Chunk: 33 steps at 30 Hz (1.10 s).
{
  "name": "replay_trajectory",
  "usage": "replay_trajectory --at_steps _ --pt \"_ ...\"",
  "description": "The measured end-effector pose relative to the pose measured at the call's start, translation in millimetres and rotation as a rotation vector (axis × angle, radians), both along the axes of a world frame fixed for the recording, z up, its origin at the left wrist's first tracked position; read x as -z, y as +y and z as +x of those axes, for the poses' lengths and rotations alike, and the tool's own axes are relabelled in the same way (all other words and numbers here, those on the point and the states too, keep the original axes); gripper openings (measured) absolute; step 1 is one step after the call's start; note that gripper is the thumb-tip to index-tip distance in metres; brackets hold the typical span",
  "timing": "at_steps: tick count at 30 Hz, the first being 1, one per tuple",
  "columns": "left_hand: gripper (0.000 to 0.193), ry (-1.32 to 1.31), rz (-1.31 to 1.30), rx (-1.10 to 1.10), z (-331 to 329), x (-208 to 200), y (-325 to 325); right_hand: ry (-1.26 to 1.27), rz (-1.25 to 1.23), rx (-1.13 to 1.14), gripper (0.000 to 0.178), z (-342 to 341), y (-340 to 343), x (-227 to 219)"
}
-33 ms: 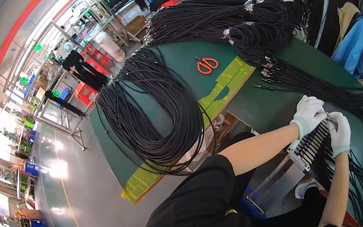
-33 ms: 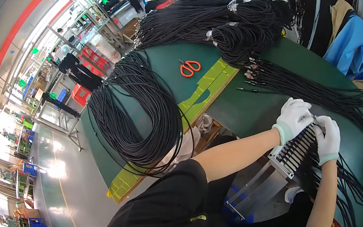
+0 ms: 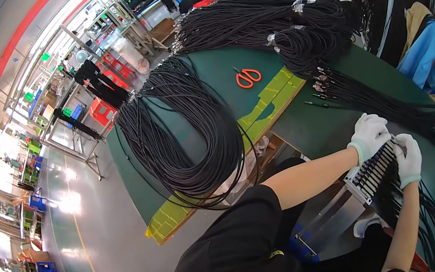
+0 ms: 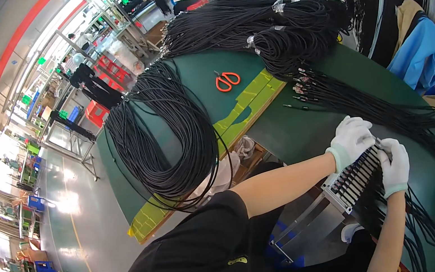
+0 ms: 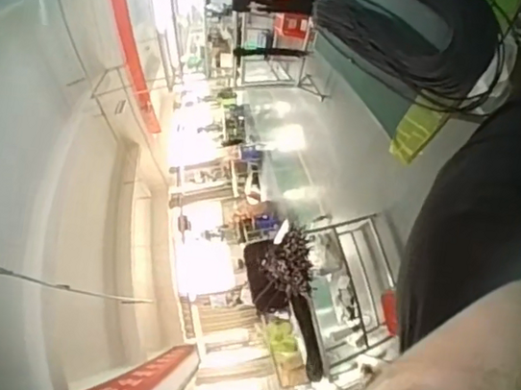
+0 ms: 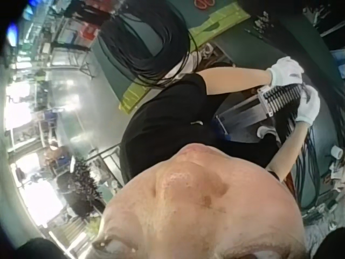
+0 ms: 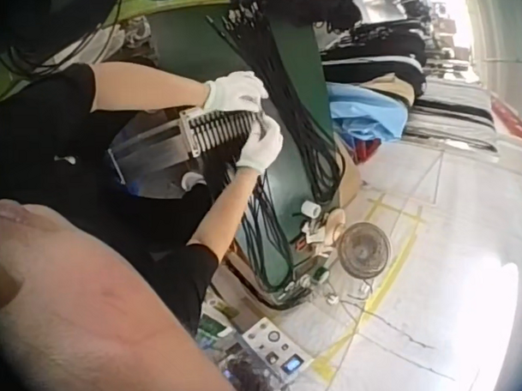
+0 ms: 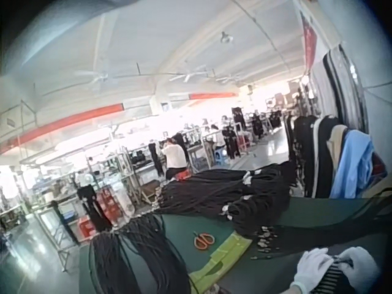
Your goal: The person removes cables from a metal fixture, picks up a bundle of cables, and inserts their connectors into the slots of the fixture by hand. Then, the person takes off and replaces their gloves.
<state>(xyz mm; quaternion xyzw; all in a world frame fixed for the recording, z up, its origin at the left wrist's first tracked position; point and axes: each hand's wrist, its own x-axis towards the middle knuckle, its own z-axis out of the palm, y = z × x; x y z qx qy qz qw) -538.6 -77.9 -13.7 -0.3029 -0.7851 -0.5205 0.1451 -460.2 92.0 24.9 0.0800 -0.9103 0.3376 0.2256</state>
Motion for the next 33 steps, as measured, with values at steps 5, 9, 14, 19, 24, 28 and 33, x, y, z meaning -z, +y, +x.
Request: replay_trajectory --at_steps 5,9,14,19,24,28,33 --pt "0.015 -0.017 0.014 -0.101 -7.1 -8.2 -2.4 -0.145 -0.129 0.075 0.024 0.7 34.9 12.1" --pt "0.017 0.259 0.129 -0.19 -11.7 3.4 4.9 -0.049 -0.055 0.04 0.022 6.2 35.1 12.2" --pt "0.02 0.06 -0.006 -0.143 -15.3 5.9 -13.1 -0.054 0.041 0.023 0.016 6.2 17.9 -4.0" --pt "0.021 0.02 -0.026 -0.09 -12.6 4.7 -4.5 -0.028 0.022 0.039 0.015 10.1 25.3 -2.4" --pt "0.022 0.014 -0.049 -0.059 -13.4 1.9 -5.1 -0.009 0.028 0.059 0.014 9.7 24.1 -1.1" --pt "0.024 0.055 -0.057 -0.038 -16.0 3.8 -12.9 0.036 0.072 0.03 0.013 5.7 20.4 -0.8" --pt "0.024 0.013 -0.099 -0.027 -14.3 -0.3 -12.1 0.027 0.074 0.062 0.013 7.4 18.9 -5.3"
